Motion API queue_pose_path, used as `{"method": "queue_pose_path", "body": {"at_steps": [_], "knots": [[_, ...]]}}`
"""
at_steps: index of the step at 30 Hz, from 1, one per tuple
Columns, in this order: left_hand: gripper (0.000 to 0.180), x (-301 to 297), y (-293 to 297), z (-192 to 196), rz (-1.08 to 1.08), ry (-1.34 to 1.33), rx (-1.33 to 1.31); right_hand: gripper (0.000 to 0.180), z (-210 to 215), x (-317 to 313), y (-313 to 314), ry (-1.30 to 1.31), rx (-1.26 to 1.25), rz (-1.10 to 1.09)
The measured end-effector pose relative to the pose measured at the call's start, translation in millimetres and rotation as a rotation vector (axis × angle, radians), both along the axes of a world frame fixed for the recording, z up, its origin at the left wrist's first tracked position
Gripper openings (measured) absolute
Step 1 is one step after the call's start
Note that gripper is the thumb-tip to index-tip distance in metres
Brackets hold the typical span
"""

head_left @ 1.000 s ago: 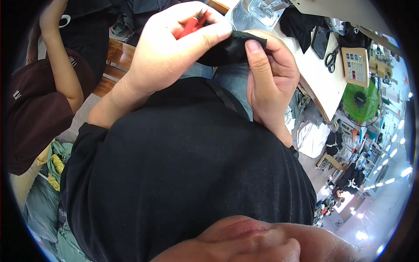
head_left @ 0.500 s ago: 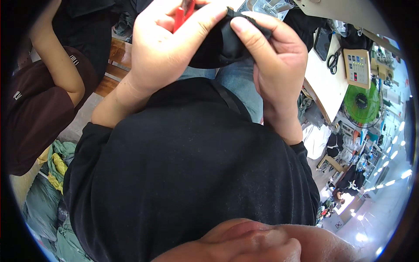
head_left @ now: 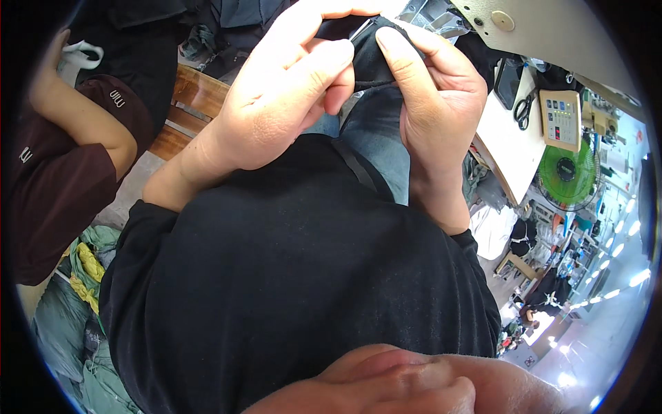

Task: The person picks up pieces of fabric, holds them by hand, and trims loose threads from the seams using thread snips.

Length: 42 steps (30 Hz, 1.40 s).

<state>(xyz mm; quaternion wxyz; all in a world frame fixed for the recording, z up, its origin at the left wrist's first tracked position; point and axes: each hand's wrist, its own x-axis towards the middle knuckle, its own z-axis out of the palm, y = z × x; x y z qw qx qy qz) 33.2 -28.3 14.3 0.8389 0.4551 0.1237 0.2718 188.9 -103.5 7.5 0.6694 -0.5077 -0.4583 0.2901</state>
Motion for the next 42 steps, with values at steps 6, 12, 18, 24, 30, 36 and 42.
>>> {"method": "queue_pose_path", "body": {"at_steps": [6, 12, 18, 24, 30, 36, 42], "knots": [[0.042, 4.9, 1.3, -14.6, 0.028, -0.147, -0.033, 0.018, 1.0, -1.7, 0.2, 0.02, 0.009, 0.004], [0.042, 7.1, -0.5, -12.6, 0.076, -0.112, -0.047, 0.019, 0.6, -1.5, 0.3, -0.045, 0.033, 0.0], [0.038, 7.8, -2.1, -18.2, 0.09, -0.117, -0.023, 0.019, 1.5, -2.7, -1.1, -0.117, 0.028, -0.012], [0.036, 3.4, -2.0, -10.4, 0.174, 0.087, 0.25, 0.019, 1.5, -5.1, -1.8, -0.148, 0.005, -0.026], [0.036, 2.4, 3.5, -23.5, 0.186, 0.072, 0.387, 0.017, -2.1, -3.6, -0.8, -0.26, 0.008, -0.064], [0.036, -1.9, 8.8, -17.6, 0.14, 0.108, 0.391, 0.018, 1.2, -4.7, -1.3, -0.181, 0.009, -0.043], [0.041, -1.9, 7.7, -7.2, 0.091, 0.162, 0.355, 0.019, 2.0, -0.6, -1.4, -0.112, 0.022, -0.033]]}}
